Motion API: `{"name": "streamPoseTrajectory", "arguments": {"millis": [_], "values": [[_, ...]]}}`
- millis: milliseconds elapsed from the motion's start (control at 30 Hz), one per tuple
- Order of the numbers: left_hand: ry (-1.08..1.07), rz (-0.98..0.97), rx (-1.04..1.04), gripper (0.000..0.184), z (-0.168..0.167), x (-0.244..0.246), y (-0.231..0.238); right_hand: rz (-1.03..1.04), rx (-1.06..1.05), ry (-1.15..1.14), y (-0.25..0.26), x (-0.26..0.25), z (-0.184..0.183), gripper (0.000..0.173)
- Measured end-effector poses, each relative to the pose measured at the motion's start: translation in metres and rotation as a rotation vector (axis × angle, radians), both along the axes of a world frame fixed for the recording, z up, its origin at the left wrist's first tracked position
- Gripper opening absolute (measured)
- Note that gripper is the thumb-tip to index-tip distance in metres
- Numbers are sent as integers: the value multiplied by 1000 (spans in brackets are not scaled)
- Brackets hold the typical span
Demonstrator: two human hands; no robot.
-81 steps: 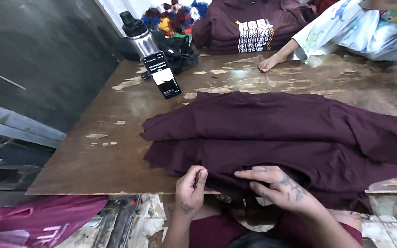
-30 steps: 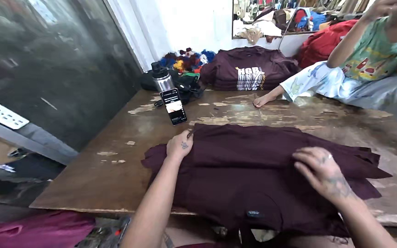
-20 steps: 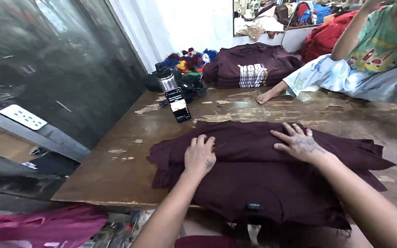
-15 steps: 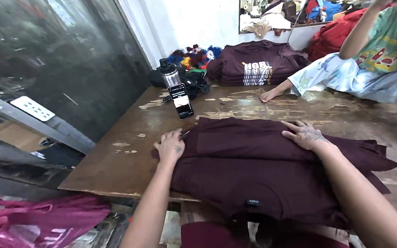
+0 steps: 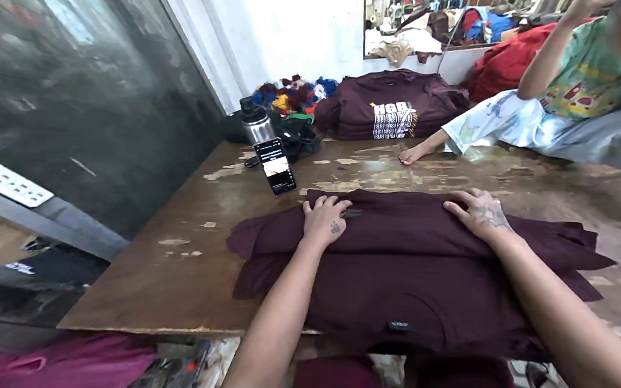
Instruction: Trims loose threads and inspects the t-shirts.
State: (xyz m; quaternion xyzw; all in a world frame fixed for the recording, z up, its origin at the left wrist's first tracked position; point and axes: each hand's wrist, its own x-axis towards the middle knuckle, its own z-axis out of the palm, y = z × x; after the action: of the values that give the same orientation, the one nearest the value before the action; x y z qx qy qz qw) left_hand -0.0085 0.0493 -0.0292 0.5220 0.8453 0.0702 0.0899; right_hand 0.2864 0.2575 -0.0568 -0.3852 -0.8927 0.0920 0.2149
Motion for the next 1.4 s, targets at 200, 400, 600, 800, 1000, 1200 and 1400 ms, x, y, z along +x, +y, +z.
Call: {"name": "streamPoseTrajectory", "arguments": {"millis": [200,400,600,800,1000,1200,1400], "values": [[121,-170,726,41,-14,28,-40,517,194,-3,-200,51,-34,75],[-415,-338,217,47,-5,189,-112,613,-133,370,-266,99,-29,35],[-1077,-394,463,39,-51,226,-114,487,-8,541,-261,119,-3,38],[-1474,-350,483,50,-52,220,-120,296,58,519,-239,126,-20,29],[-1970,-285,401,59,-36,217,-122,315,226,597,-212,77,-62,22],[-1901,-248,286,58,-34,209,-121,348,-165,761,-215,92,-55,26],[-1922,-303,285,62,-36,209,-118,325,23,595,-218,88,-48,23]]}}
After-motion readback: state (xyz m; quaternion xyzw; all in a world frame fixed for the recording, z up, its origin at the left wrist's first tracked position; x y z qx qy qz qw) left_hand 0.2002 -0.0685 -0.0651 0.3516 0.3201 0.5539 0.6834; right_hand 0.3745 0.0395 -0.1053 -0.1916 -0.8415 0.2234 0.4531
